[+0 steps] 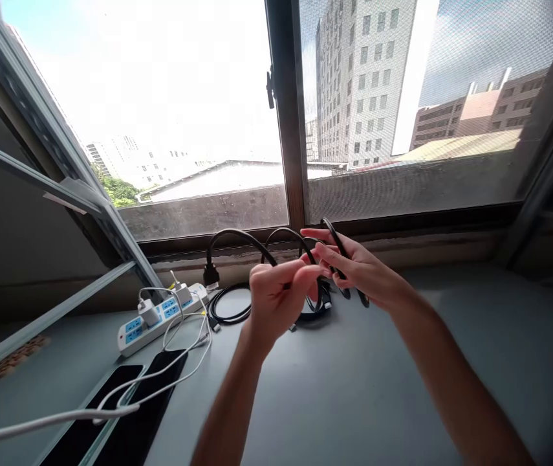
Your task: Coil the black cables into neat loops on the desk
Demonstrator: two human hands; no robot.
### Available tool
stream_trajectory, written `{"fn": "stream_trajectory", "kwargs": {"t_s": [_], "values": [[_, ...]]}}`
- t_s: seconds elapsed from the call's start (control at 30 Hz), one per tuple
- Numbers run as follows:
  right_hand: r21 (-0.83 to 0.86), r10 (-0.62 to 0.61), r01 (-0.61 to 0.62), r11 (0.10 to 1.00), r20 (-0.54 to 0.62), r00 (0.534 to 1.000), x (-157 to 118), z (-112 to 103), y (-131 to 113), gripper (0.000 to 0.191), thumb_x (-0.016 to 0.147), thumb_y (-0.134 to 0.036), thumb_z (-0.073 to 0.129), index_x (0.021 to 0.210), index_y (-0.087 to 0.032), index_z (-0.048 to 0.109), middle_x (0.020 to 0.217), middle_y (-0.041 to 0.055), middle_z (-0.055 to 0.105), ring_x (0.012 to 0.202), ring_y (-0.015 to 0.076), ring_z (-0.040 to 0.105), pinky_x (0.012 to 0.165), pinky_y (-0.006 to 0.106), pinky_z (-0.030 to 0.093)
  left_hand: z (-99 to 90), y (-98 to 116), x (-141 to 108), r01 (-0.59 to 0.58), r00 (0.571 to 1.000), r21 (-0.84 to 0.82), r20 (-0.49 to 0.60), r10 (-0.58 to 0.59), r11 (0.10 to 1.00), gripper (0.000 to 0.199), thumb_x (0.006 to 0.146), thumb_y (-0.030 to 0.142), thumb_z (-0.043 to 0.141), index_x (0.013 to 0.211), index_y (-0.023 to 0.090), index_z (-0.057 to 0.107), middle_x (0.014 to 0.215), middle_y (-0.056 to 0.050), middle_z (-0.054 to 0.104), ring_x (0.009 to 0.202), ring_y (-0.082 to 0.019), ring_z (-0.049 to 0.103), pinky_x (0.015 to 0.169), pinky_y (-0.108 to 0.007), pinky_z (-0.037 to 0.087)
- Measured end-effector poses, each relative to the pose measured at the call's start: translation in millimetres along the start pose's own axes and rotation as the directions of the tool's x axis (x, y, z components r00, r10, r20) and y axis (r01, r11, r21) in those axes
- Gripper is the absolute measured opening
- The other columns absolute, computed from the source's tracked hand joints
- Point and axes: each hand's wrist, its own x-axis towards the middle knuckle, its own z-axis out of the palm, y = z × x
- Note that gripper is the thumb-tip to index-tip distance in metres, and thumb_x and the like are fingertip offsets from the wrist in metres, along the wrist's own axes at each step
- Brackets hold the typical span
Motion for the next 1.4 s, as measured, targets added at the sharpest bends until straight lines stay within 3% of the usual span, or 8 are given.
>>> {"fn": "stream_trajectory", "kwargs": {"t_s": [0.27,0.43,0.6,0.7,0.97,1.13,1.27,1.4], "values": [[-0.069,-0.051,0.054,0.996,0.044,0.998,-3.0,-2.1,-0.1,0.048,0.086,-0.033,0.057,0.128,-0.016,0.042,0.069,-0.0009,0.060,0.059,0.0131,0.056,0.048,0.021,0.042,4.4,5.8,1.3,-0.031,0.997,0.050,0.072,0.028,0.998,0.046,0.089,0.028,0.046,0.046,0.014,0.050,0.039,0.005,0.046,0.034,-0.001,0.031,0.037,-0.016,0.027],[-0.047,-0.078,0.077,0.996,-0.035,0.996,-0.7,-1.2,-1.4,0.048,0.089,-0.024,0.051,0.133,-0.013,0.037,0.068,-0.0014,0.058,0.063,0.0127,0.059,0.057,0.021,0.050,5.2,5.4,1.1,0.150,0.980,0.041,0.123,-0.154,0.988,0.048,0.091,0.037,0.040,0.050,0.014,0.051,0.039,0.004,0.041,0.034,-0.002,0.031,0.037,-0.017,0.026],[-0.116,-0.073,0.072,0.991,-0.004,0.997,-5.2,1.1,-3.4,0.052,0.091,-0.037,0.049,0.136,-0.017,0.034,0.047,-0.0067,0.050,0.035,0.0096,0.045,0.033,0.017,0.035,4.3,8.9,2.3,0.467,0.853,0.065,0.231,-0.468,0.882,0.037,0.089,0.049,0.036,0.093,0.019,0.058,0.046,0.005,0.049,0.036,-0.007,0.043,0.038,-0.017,0.032],[-0.206,-0.114,0.097,0.974,-0.071,0.991,-9.1,1.6,-4.4,0.055,0.089,-0.051,0.048,0.133,-0.018,0.040,0.043,-0.0083,0.045,0.033,0.0082,0.041,0.035,0.018,0.036,2.4,11.3,3.8,0.546,0.799,0.087,0.245,-0.549,0.833,0.049,0.089,0.053,0.032,0.127,0.024,0.041,0.046,0.006,0.050,0.039,-0.010,0.049,0.042,-0.018,0.038],[-0.431,-0.123,0.147,0.890,0.083,0.989,-21.1,6.6,-7.7,0.077,0.068,-0.033,0.076,0.135,-0.023,0.039,0.076,-0.0028,0.063,0.055,0.0114,0.054,0.046,0.019,0.043,-12.7,-4.3,1.3,0.743,0.619,-0.059,0.439,-0.652,0.666,0.077,0.083,0.066,0.020,0.144,0.019,0.019,0.042,0.002,0.053,0.029,-0.013,0.047,0.030,-0.019,0.032],[-0.545,-0.187,0.204,0.813,0.086,0.979,-20.2,4.3,-6.0,0.041,0.075,-0.017,0.062,0.116,-0.022,0.056,0.069,-0.0048,0.061,0.054,0.0106,0.052,0.046,0.018,0.040,-14.8,-8.0,5.5,0.675,0.664,0.006,0.432,-0.610,0.738,0.068,0.087,0.052,0.036,0.144,0.019,0.017,0.046,0.002,0.057,0.036,-0.013,0.053,0.034,-0.018,0.037],[-0.619,-0.206,0.151,0.771,-0.018,0.978,-15.5,-9.4,-6.8,0.020,0.082,-0.022,0.055,0.099,-0.021,0.066,0.065,-0.0035,0.063,0.056,0.0119,0.057,0.049,0.019,0.042,-22.9,-0.3,9.9,0.549,0.809,0.004,0.248,-0.533,0.836,0.073,0.083,0.038,0.055,0.142,0.020,0.017,0.054,0.002,0.059,0.046,-0.014,0.058,0.046,-0.022,0.047],[-0.599,-0.232,0.120,0.791,-0.112,0.966,-16.4,-18.3,-11.3,0.023,0.079,-0.023,0.061,0.100,-0.023,0.068,0.074,-0.0019,0.066,0.054,0.0104,0.057,0.050,0.020,0.044,-34.6,9.3,10.7,0.360,0.917,0.123,0.137,-0.376,0.925,0.084,0.071,0.032,0.069,0.140,0.025,0.021,0.094,-0.007,0.065,0.081,-0.019,0.064,0.073,-0.030,0.053]]}}
